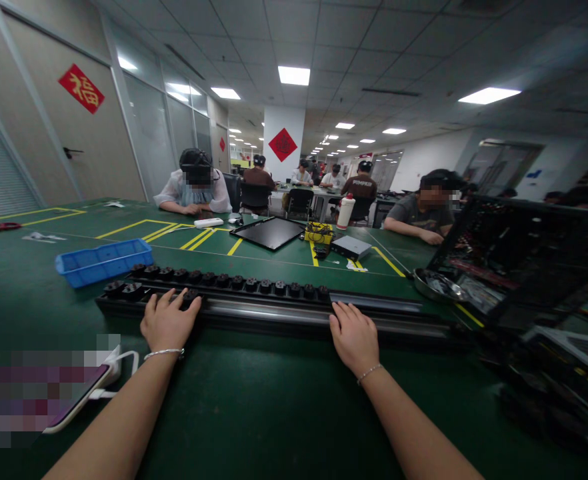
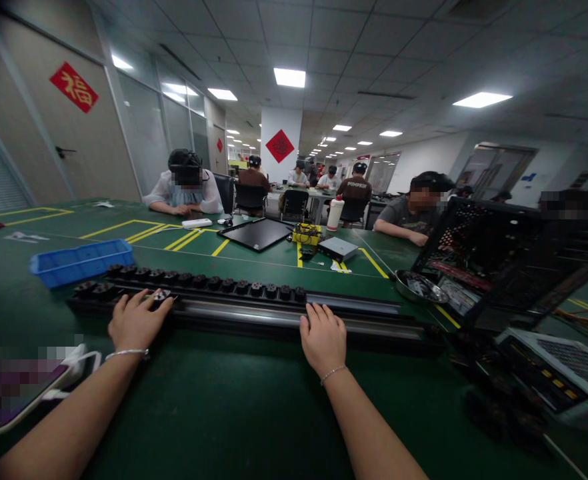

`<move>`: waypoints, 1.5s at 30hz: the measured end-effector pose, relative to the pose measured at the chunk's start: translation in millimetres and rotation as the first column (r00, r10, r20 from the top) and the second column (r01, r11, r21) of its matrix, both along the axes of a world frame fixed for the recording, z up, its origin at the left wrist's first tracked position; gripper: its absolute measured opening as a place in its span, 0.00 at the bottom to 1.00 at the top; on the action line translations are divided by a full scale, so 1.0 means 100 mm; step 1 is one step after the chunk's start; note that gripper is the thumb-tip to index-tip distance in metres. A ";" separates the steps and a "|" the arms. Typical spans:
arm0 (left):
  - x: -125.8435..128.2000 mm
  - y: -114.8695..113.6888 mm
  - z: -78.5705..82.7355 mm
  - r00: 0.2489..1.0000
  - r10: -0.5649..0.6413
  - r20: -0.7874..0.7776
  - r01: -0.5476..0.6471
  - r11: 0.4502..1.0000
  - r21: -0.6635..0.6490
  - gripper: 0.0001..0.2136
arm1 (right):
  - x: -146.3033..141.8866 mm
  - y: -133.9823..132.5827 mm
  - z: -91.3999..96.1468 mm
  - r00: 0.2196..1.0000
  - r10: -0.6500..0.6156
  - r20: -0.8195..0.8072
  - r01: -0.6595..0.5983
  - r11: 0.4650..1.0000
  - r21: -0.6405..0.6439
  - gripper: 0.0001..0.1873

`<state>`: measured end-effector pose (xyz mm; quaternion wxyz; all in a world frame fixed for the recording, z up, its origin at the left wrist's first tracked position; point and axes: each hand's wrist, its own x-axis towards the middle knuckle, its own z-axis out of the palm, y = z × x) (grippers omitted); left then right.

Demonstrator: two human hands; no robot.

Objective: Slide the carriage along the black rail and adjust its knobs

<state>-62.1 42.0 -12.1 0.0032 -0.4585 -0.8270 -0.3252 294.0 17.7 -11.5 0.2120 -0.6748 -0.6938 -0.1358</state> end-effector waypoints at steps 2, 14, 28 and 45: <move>0.00 0.00 0.00 0.999 0.020 -0.034 -0.020 1.000 0.000 0.26 | 0.00 0.00 0.00 1.000 -0.003 0.002 0.003 1.000 0.002 0.23; 0.01 -0.02 0.00 0.998 0.019 -0.058 -0.019 1.000 -0.001 0.27 | 0.00 0.00 0.01 1.000 0.000 -0.009 0.000 1.000 -0.015 0.24; 0.00 -0.02 -0.02 0.996 0.004 -0.085 -0.004 1.000 0.000 0.27 | -0.01 0.00 0.01 1.000 -0.006 0.003 0.006 1.000 -0.007 0.23; 0.00 -0.04 -0.02 0.997 -0.015 -0.071 0.015 1.000 -0.012 0.28 | 0.01 0.01 -0.02 1.000 0.003 -0.005 -0.003 1.000 -0.003 0.23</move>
